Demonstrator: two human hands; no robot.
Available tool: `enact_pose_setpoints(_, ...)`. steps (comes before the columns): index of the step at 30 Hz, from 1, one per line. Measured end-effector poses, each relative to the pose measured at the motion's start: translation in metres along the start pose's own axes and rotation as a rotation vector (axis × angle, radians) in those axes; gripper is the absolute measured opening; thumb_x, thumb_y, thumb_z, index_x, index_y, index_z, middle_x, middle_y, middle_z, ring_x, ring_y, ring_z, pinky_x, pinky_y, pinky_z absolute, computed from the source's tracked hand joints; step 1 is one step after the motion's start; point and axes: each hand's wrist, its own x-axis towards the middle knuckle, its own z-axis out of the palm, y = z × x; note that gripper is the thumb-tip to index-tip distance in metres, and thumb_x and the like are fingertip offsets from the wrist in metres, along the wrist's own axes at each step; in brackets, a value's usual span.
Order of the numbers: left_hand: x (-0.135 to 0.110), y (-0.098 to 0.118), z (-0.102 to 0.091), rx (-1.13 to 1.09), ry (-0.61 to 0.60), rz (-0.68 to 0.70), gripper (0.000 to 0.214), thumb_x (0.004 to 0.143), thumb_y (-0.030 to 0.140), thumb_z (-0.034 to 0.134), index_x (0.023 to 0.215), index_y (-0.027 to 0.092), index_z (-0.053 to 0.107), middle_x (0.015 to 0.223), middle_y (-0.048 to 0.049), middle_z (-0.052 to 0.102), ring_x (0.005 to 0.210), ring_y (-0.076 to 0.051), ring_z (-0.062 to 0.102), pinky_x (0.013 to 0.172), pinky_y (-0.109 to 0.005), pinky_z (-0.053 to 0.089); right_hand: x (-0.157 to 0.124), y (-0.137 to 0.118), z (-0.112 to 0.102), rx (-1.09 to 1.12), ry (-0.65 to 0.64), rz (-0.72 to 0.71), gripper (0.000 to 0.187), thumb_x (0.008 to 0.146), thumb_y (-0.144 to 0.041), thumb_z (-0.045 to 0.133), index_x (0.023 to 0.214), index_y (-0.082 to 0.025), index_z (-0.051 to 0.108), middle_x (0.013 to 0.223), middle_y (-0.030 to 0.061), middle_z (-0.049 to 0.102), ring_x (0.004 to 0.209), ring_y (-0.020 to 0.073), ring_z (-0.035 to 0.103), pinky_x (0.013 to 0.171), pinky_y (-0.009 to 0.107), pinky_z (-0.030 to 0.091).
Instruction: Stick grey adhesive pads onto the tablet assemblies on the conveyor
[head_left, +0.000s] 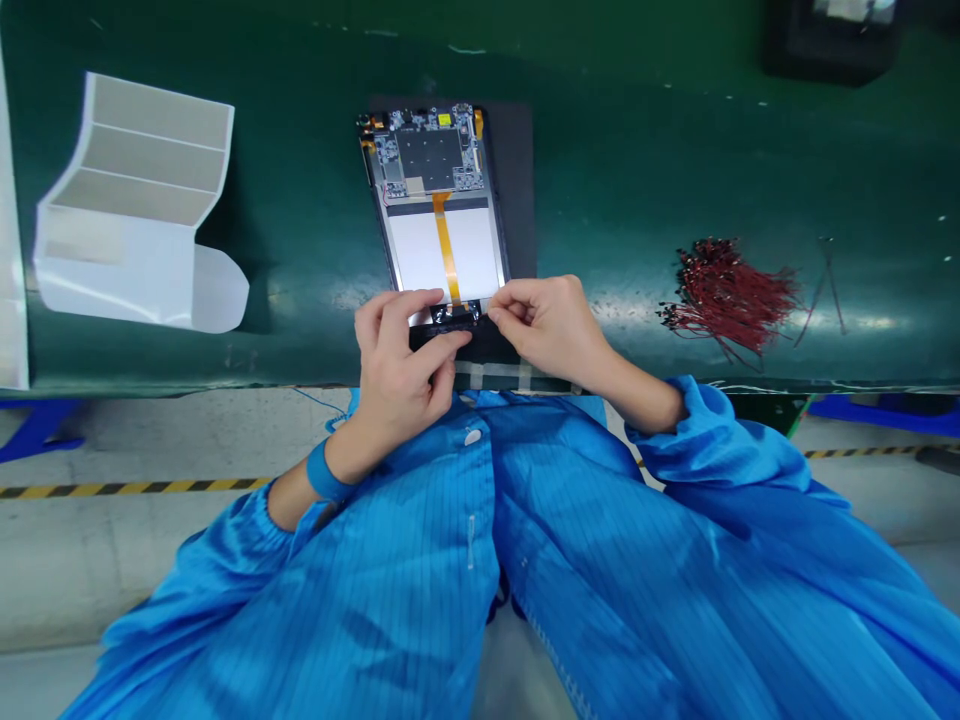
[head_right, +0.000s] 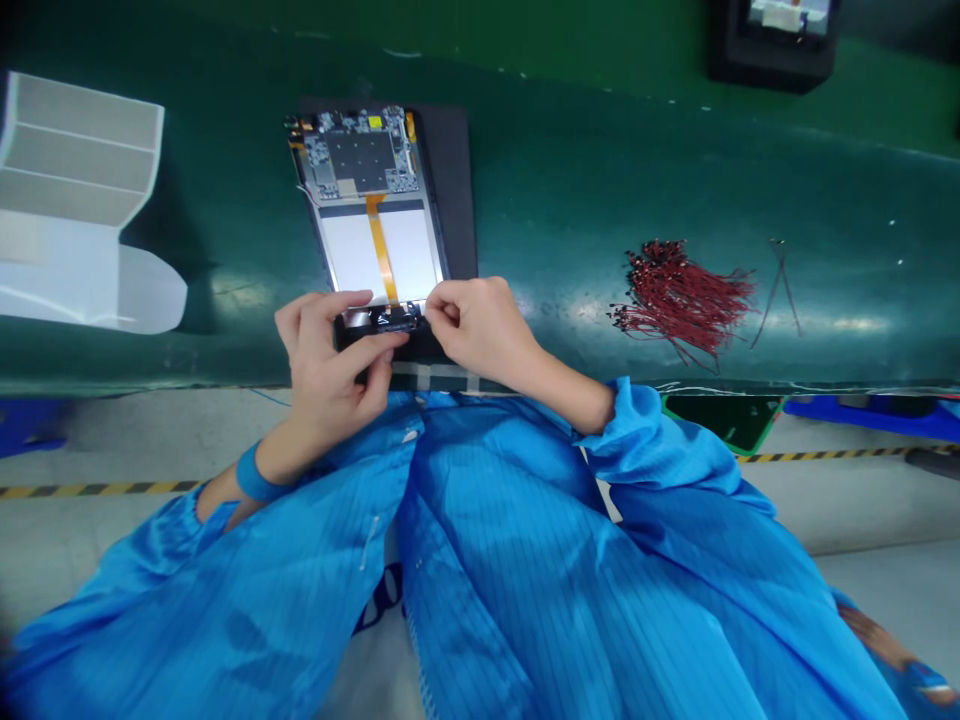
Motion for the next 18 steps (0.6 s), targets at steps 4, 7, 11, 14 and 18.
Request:
enact_pose_setpoints(4,-0.0004,-0.0020,0.0025,0.016,0.005,-0.001,0.030,0.089,0.016,0.066,0.111,0.029,0.081,0.145,-0.0103,0.063,0.129,-0.036,0.055,0.107,-0.062,0.051,-0.0012,-0.0012,-0.0014,-0.050,-0.003,0.012,0.020,0.092,-0.014,0.062,0.073,-0.018,0.069,0.059,-0.0036,0.056,0.060,0.0116,0.048,0.067,0.029,0.035)
enact_pose_setpoints(7,-0.0007,-0.0039,0.0047,0.012,0.027,0.031,0.031,0.089,0.014,0.066,0.112,0.029,0.081,0.145,-0.0104,0.063,0.130,-0.036,0.055,0.106,-0.061,0.051,-0.0022,-0.0015,-0.0020,-0.086,-0.005,0.015,0.020,0.091,-0.014,0.060,0.074,-0.017,0.070,0.060,-0.0033,0.056,0.061,0.0111,0.047,0.068,0.029,0.034)
enact_pose_setpoints(11,-0.0004,-0.0050,0.0065,-0.009,0.043,0.052,0.034,0.089,0.013,0.067,0.114,0.030,0.080,0.146,-0.0097,0.063,0.130,-0.036,0.055,0.104,-0.059,0.053,-0.0036,-0.0016,-0.0016,-0.113,0.000,-0.011,0.020,0.092,-0.015,0.060,0.074,-0.017,0.069,0.061,-0.0031,0.055,0.060,0.0106,0.046,0.068,0.028,0.033)
enact_pose_setpoints(14,-0.0006,-0.0045,0.0072,-0.031,0.045,0.036,0.035,0.088,0.012,0.067,0.115,0.030,0.080,0.147,-0.0096,0.063,0.131,-0.037,0.055,0.105,-0.060,0.052,-0.0052,-0.0016,-0.0005,-0.139,0.005,-0.033,0.019,0.093,-0.016,0.059,0.076,-0.017,0.068,0.061,-0.0029,0.055,0.059,0.0108,0.045,0.068,0.029,0.032)
enact_pose_setpoints(18,-0.0016,-0.0045,0.0070,-0.018,0.041,0.021,0.032,0.088,0.014,0.067,0.112,0.030,0.081,0.146,-0.0099,0.064,0.130,-0.038,0.056,0.105,-0.062,0.053,-0.0086,-0.0012,0.0006,-0.209,0.000,-0.083,0.019,0.092,-0.016,0.057,0.075,-0.018,0.063,0.063,-0.0022,0.056,0.060,0.0114,0.046,0.067,0.029,0.031)
